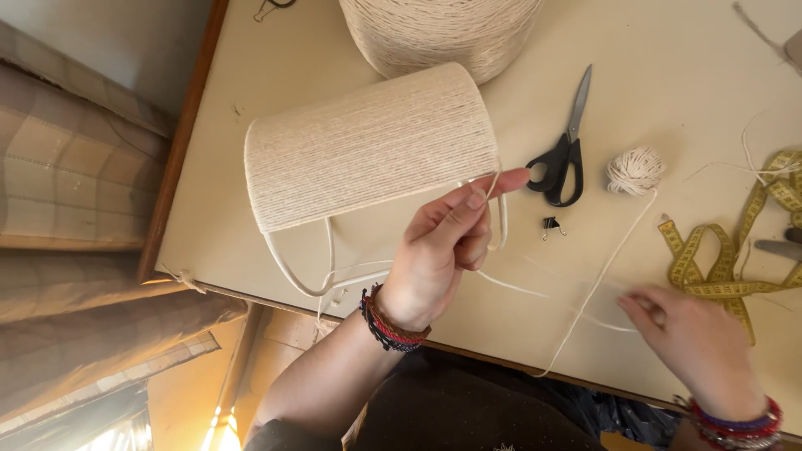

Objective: A person is meticulously wrapping white string around a wire lampshade frame, tying knots to secure the string, and using scissors to cut it.

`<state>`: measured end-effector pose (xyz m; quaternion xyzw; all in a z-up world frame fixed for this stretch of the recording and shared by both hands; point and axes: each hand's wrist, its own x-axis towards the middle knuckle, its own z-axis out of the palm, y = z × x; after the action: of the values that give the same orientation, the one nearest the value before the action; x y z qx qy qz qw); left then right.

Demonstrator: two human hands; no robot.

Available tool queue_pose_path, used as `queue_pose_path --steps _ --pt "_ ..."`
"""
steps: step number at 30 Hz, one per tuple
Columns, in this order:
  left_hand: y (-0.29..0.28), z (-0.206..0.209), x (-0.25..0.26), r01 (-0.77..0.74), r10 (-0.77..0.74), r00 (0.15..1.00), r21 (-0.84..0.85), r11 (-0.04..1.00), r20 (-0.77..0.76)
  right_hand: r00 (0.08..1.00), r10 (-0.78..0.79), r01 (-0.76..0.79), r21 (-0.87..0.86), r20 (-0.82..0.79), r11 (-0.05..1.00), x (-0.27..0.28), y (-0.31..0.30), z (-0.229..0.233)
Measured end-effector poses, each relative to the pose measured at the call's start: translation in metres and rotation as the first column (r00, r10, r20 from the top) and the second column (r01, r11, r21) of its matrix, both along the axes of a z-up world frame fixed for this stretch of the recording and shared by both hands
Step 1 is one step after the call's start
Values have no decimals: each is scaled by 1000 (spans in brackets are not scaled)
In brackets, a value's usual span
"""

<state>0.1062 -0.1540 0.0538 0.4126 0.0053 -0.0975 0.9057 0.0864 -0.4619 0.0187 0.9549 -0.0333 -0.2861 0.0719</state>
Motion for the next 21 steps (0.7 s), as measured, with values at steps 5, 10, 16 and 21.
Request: queue_pose_path --steps 5,10,16,21 --pt "0 0 -7 28 -28 999 8 1000 -14 783 138 -522 520 606 676 20 72 -24" --pt "1 3 -10 27 -27 999 32 999 23 826 295 -552 582 480 598 45 109 -61" --pt "1 -17 -13 24 -24 1000 1 1000 10 997 -73 -72 783 34 -618 39 41 -41" --pt "0 -20 -10 0 0 999 4 1000 52 963 -267 186 785 -26 592 32 -60 -92"
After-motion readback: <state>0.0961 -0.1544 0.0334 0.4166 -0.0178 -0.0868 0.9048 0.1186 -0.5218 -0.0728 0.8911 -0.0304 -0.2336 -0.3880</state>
